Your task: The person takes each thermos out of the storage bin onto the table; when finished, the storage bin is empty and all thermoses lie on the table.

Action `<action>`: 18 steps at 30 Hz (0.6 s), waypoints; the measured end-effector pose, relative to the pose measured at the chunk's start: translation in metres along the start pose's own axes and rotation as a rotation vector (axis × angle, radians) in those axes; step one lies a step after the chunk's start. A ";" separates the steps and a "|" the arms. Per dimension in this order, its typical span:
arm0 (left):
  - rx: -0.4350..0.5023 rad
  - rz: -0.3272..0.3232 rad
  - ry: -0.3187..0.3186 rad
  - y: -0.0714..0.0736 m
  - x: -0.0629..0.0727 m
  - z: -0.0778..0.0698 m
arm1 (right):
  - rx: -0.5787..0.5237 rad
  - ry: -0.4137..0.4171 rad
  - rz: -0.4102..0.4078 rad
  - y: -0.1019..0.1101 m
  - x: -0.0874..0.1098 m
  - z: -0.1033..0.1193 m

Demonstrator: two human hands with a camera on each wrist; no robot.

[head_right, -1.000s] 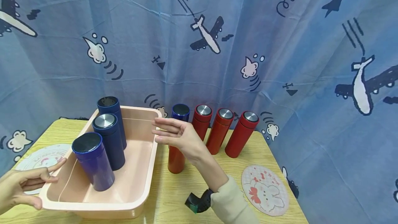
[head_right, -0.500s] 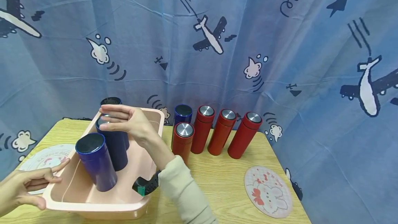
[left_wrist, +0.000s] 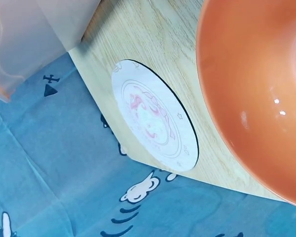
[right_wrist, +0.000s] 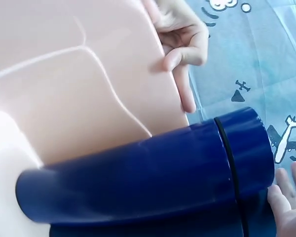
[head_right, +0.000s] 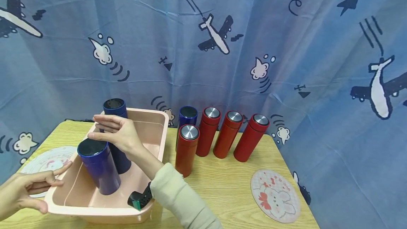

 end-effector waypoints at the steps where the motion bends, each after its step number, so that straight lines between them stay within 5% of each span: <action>1: -0.008 -0.004 0.004 0.000 -0.001 0.000 | 0.022 -0.009 0.014 0.001 0.001 0.000; 7: -0.074 -0.018 0.001 0.000 -0.001 -0.002 | 0.153 -0.078 0.097 -0.001 0.004 0.001; 18: -0.038 -0.003 0.018 0.000 -0.001 -0.002 | 0.330 -0.159 0.137 -0.004 0.001 -0.004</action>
Point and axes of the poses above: each hand's wrist, its own x-axis away from the middle knuckle, its own y-axis out of the back of the hand, z = x × y, the point moved 1 cm from there along -x, towards the middle knuckle, and after that the axes turned 1 degree about z, right-handed, at the moved point
